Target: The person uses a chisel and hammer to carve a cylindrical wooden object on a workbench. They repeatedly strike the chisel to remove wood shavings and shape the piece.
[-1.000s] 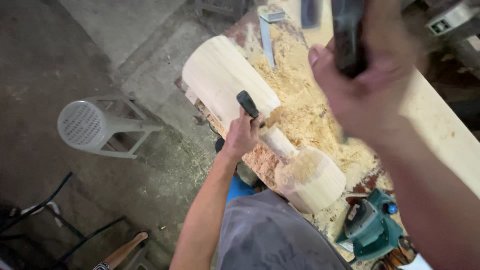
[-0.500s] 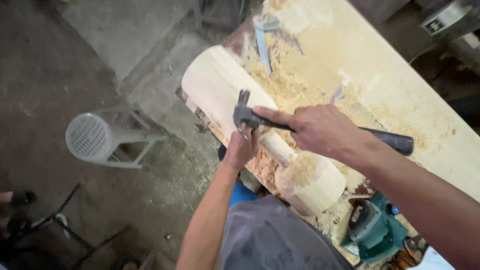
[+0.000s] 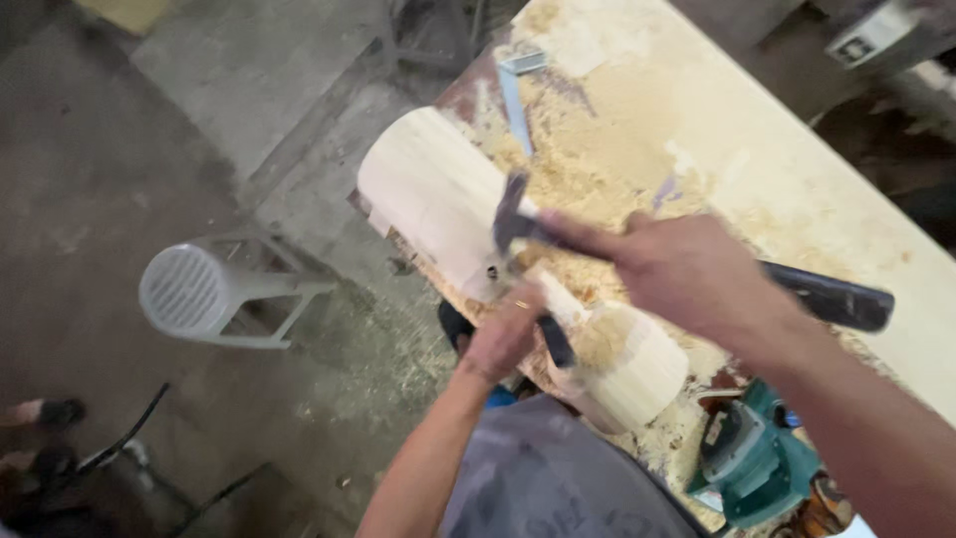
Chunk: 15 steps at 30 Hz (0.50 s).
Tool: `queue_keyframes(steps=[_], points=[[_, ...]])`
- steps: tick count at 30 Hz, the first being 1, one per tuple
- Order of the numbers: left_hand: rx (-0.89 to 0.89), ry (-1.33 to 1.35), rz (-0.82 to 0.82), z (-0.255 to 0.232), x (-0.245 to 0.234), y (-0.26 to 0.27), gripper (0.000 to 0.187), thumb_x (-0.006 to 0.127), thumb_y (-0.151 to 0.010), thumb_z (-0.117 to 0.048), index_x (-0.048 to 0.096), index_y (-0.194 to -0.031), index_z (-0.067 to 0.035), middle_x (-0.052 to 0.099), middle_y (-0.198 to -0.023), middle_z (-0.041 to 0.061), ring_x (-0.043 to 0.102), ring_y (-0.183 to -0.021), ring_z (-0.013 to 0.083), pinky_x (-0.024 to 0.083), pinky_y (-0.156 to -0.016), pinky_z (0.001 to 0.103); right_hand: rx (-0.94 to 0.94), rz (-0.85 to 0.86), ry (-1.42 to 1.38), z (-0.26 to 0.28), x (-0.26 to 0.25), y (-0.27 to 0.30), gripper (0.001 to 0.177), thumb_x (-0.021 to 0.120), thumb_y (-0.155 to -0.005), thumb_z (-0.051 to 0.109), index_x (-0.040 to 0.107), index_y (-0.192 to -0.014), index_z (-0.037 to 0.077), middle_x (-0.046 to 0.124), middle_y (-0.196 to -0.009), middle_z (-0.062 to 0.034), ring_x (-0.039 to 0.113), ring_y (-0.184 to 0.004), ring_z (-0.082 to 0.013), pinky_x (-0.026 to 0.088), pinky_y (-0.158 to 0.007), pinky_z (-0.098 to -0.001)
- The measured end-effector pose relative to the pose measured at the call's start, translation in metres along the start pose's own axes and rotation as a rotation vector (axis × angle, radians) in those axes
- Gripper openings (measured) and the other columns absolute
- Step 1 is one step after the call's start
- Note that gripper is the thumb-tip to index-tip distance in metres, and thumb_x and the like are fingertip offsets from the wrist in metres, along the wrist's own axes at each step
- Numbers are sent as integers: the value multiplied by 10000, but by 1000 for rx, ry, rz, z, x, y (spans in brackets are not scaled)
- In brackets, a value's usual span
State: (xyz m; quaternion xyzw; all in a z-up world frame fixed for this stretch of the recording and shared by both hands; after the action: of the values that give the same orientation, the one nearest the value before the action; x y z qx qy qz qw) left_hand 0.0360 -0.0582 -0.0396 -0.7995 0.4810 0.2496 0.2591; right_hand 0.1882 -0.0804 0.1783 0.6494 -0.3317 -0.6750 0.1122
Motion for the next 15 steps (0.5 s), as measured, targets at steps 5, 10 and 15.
queue_keyframes(steps=[5,10,15], points=[[318,-1238,210,-9,31,6,447,514,-955,-126,570,-1368,35,675,-1270,276,694,-873,328,520,-534,396,-46,-346,-284,-26,-39,15,867,656,-849,207,269,-1552,534,675,-817,-61,686,-651,-277,574,-628,-414],[-454,408,-191,66,-76,-60,397,529,-1074,-221,397,-1355,27,720,-1082,258,762,-870,422,632,-712,484,-4,-252,-118,-22,-61,28,931,656,-871,230,221,-1620,572,644,-758,-48,678,-649,-253,555,-563,-407],[-422,229,-81,42,-98,-87,505,579,-1012,-179,340,-1410,21,712,-913,290,723,-822,495,542,-695,541,-43,-295,-66,-14,-74,31,931,660,-874,221,239,-1625,577,615,-711,-29,652,-590,-236,528,-509,-386]])
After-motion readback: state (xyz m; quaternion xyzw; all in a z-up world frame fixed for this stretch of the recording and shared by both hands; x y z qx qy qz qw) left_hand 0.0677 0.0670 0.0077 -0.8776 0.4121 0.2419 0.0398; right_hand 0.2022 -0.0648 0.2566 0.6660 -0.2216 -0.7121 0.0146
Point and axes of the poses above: each hand's wrist, its own y-axis away from the middle knuckle, its own x-axis out of the palm, z = x × y, the point moved 10 cm from there along -y, towards the middle knuckle
